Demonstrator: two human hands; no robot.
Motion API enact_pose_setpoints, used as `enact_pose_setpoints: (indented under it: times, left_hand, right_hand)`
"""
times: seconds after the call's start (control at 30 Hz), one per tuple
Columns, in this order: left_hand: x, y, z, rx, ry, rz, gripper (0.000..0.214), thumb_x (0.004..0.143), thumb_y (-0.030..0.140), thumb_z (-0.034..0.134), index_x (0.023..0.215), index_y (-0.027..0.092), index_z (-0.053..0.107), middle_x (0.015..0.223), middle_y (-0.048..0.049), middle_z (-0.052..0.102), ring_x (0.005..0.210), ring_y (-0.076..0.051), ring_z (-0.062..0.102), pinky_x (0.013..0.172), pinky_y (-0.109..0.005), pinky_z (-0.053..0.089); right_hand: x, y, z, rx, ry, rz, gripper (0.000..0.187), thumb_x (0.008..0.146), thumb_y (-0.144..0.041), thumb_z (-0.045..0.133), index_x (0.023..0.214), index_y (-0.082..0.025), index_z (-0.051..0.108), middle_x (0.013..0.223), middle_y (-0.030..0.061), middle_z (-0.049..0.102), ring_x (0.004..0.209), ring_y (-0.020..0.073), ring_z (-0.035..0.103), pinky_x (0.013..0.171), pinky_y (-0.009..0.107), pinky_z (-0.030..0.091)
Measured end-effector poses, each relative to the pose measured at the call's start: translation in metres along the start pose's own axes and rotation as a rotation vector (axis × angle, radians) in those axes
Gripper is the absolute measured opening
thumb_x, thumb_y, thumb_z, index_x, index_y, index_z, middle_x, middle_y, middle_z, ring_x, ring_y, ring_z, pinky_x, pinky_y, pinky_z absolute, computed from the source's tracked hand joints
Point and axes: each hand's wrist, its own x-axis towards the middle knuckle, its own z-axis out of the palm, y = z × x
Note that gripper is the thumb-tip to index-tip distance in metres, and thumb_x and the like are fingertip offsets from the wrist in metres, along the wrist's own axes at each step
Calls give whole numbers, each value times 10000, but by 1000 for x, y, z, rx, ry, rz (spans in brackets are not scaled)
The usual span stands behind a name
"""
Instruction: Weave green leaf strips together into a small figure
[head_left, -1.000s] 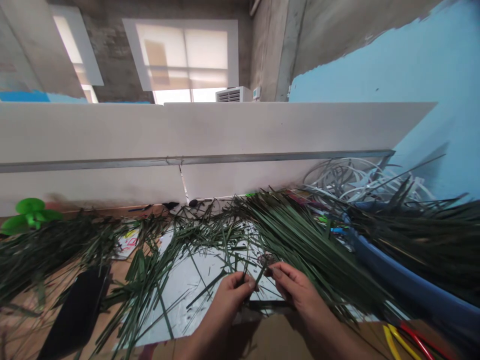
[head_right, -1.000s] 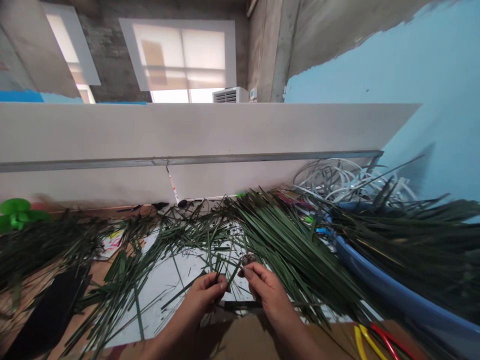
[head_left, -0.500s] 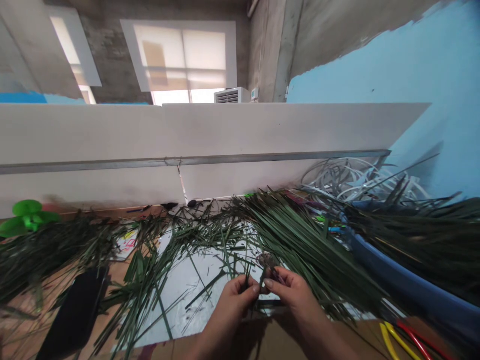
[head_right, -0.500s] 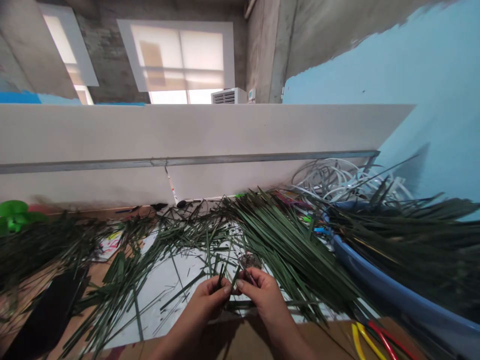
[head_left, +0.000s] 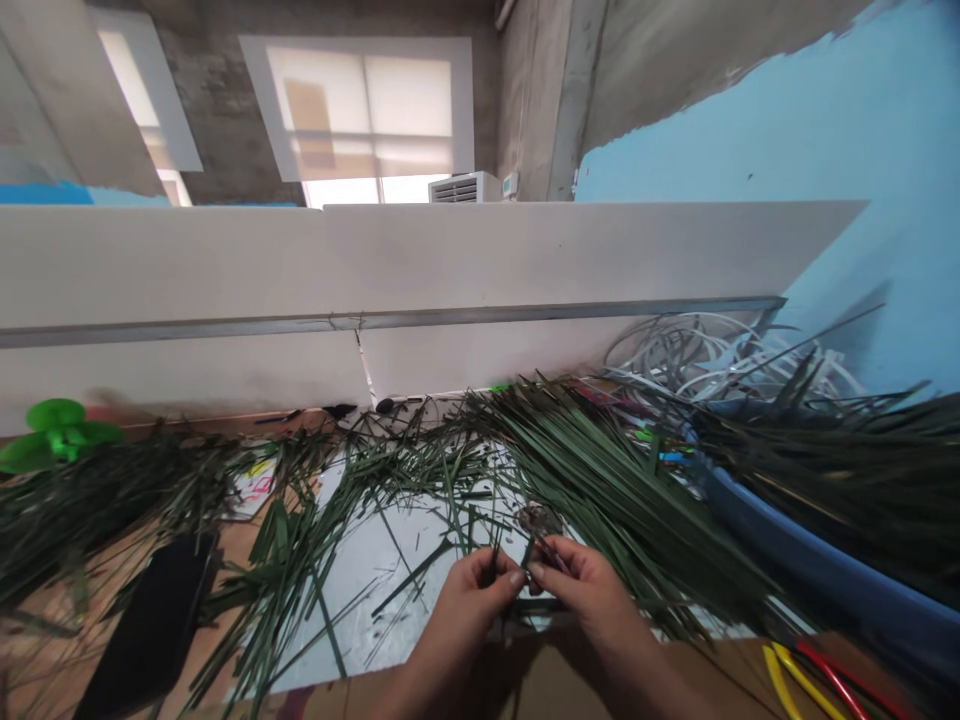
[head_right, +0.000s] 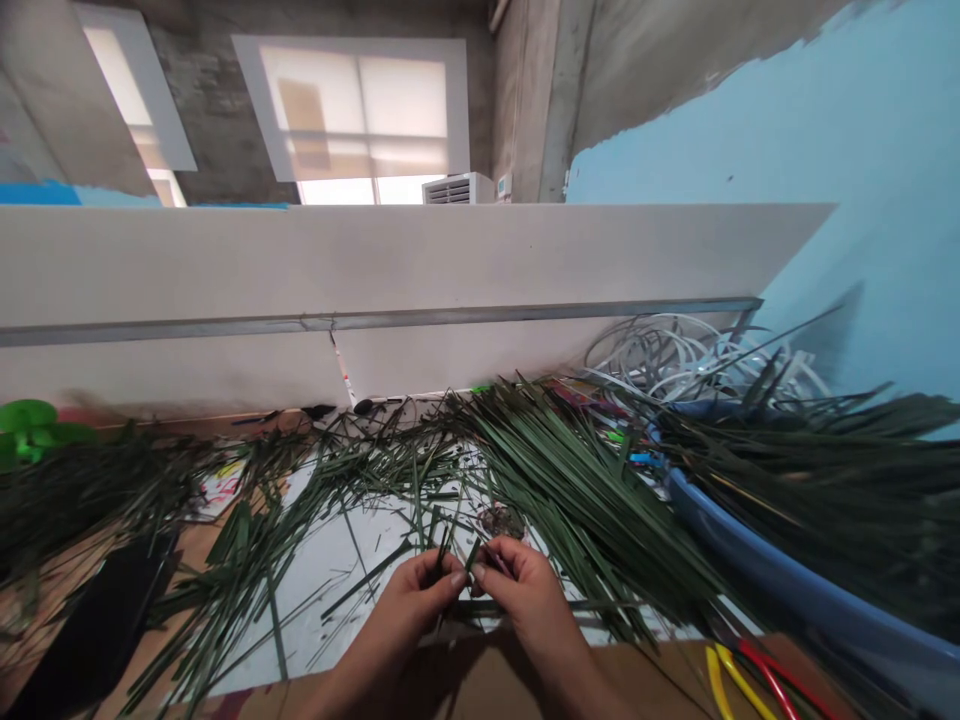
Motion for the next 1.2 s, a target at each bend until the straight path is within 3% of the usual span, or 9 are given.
enact_pose_setpoints:
  times: [0.3, 0.6, 0.7, 0.8, 0.9, 1.07, 1.2]
  left_hand:
    - [0, -3, -1, 31, 31, 25, 296, 645, 363, 845, 590, 161, 636, 529, 37, 463, 518, -99, 341, 535, -247, 272]
    - [-1, -1, -1, 55, 38, 6, 378, 608, 458, 847, 598, 181, 591, 508, 64, 404, 497, -88, 284, 496, -237, 221]
    - [1, -3, -4, 76, 50, 1, 435, 576, 527, 847, 610, 183, 583, 504, 69, 395, 490, -85, 280, 481, -233, 206]
    - [4, -4, -7, 88, 59, -4, 455, 580, 563, 838, 624, 188, 584, 494, 72, 387, 485, -88, 290, 476, -231, 209]
    - [4, -4, -5, 104, 46, 9, 455, 583, 560, 843, 609, 183, 589, 506, 63, 407, 495, -89, 305, 489, -234, 231]
    - [-2, -5, 2, 75, 16, 39, 452, 588, 527, 869, 576, 171, 592, 577, 18, 495, 587, -121, 414, 571, -249, 318]
    - [-2, -2, -2, 37, 103, 62, 395, 678, 532, 824, 813, 185, 693, 712, -5, 575, 687, -153, 489, 631, -250, 364]
  right_hand:
    - [-5, -2, 3, -206, 1, -65, 194, 720, -366, 711, 740, -178, 666, 691, 6, 618, 690, 190, 531, 666, 302, 400]
    - [-5, -12, -7, -598, 101, -175, 146, 758, -318, 589, 770, -196, 669, 656, -18, 588, 648, 183, 507, 605, 275, 374]
    - [0, -15, -16, -539, 201, -177, 172, 786, -371, 612, 775, -202, 646, 657, -27, 584, 641, 175, 501, 605, 272, 370]
    - [6, -16, -23, -409, 264, -181, 258, 780, -433, 653, 662, -211, 596, 609, -28, 569, 622, 169, 498, 602, 272, 368]
    - [7, -15, -20, -278, 196, -110, 371, 720, -528, 724, 594, -203, 596, 555, -26, 547, 583, 161, 491, 592, 274, 374]
    - [-1, -12, 1, -19, 24, -11, 381, 594, -497, 860, 761, -183, 724, 672, 5, 644, 664, 181, 566, 672, 296, 429]
    - [-5, -19, 4, 34, 27, -23, 335, 607, -461, 871, 665, -185, 690, 636, -7, 614, 639, 161, 529, 660, 289, 416]
